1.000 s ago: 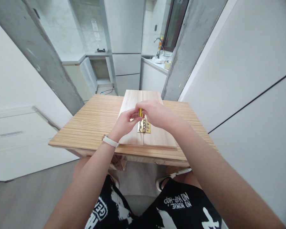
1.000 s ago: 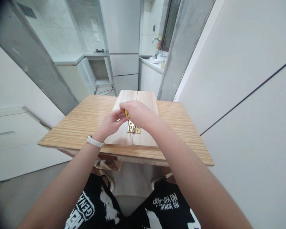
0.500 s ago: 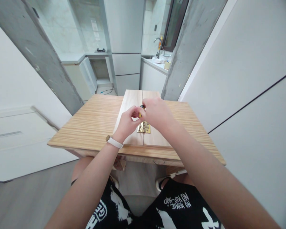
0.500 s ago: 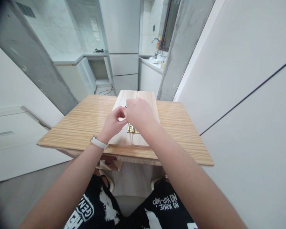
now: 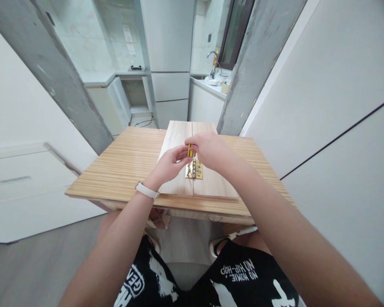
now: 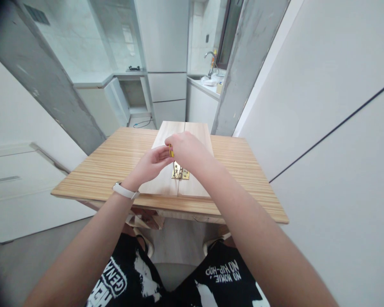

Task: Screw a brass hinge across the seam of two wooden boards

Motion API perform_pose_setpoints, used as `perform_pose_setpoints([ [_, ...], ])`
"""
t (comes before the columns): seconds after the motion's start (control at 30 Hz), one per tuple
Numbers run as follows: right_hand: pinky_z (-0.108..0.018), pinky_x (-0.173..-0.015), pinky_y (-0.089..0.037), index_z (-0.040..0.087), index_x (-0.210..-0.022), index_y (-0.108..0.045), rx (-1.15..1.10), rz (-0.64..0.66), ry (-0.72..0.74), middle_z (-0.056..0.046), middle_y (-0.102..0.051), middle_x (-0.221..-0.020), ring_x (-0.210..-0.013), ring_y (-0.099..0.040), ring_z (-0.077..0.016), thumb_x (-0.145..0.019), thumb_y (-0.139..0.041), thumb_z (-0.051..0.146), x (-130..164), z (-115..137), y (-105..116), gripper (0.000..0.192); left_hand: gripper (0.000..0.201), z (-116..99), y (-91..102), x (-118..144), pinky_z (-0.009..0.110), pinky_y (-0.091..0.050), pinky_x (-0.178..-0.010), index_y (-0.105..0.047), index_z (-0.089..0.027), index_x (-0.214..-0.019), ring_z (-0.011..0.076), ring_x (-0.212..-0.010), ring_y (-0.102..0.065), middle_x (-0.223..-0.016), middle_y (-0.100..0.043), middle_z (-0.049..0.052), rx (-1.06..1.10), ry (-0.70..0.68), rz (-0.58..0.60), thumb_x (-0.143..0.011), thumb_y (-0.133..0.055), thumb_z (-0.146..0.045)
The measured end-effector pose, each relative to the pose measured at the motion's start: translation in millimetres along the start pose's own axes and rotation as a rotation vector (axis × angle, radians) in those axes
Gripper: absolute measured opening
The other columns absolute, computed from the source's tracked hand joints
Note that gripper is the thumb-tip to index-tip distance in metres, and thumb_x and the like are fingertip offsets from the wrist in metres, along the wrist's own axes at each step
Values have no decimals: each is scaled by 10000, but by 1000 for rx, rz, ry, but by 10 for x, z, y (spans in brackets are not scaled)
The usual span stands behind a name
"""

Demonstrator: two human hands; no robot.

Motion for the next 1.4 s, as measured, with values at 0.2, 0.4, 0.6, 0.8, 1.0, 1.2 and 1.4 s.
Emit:
perform_pose_setpoints([
  [0.2, -318, -745, -401, 196, -959, -771, -130, 13, 26, -65, -766, -886, -835, -655, -196, -946, -505, 95, 47, -12, 24, 285, 329, 63, -16, -2, 499, -529, -1142, -715, -172, -1222, 293, -1215, -716, -1250, -761, 133, 28, -20, 17, -930, -739, -323],
  [0.4, -319, -788, -460, 194, -1315, -678, -178, -12, -83, -107, -785, -1085, -938, -687, -228, -947, -672, 271, 102, -17, 76, 375, 224, -12, 40, 30, 400, -607, -976, -703, -179, -1079, 239, -1033, -757, -1082, -776, 85, -165, -71, -100, -910, -759, -316],
  [0.6, -348, -751, -448, 169, -1017, -749, 66, -69, -211, -129, -774, -923, -895, -686, -269, -995, -610, 403, 50, -8, 119, 273, 173, -80, -30, 15, 356, -593, -942, -696, -184, -1010, 194, -953, -723, -1023, -761, 71, -266, -121, -157, -891, -772, -284],
  [0.8, -339, -688, -388, 142, -955, -744, 134, -59, -194, -143, -761, -893, -822, -665, -243, -1015, -518, 258, 37, 18, 47, 261, 176, -67, -70, -19, 308, -571, -813, -612, -194, -893, 160, -830, -671, -887, -704, 27, -332, -134, -221, -868, -771, -266],
  [1.0, -326, -694, -338, 166, -895, -724, 93, -14, -69, -97, -734, -882, -816, -626, -205, -1006, -541, 206, 12, 24, -6, 218, 219, -53, 2, -31, 338, -580, -846, -622, -196, -927, 171, -856, -687, -902, -712, 27, -336, -84, -184, -839, -803, -284],
  [1.2, -307, -720, -338, 173, -909, -693, 15, 42, 40, -77, -709, -958, -833, -577, -180, -888, -566, 51, 43, 111, 55, 178, 225, -73, 19, 2, 388, -600, -914, -701, -181, -1078, 222, -983, -738, -1034, -771, 87, -208, -27, -89, -880, -760, -270],
  [1.4, -301, -724, -356, 183, -901, -667, -45, 26, 80, -67, -698, -938, -838, -571, -183, -851, -509, 1, 74, 105, 62, 246, 222, -47, 3, 9, 449, -590, -1038, -702, -179, -1131, 255, -1085, -746, -1111, -776, 111, -96, -35, -17, -918, -699, -239],
])
Point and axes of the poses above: each hand's wrist, its own x-axis away from the middle knuckle, its own y-axis out of the back of the hand, z = x × y, the point moved 5 cm from there along -x, towards the middle knuckle
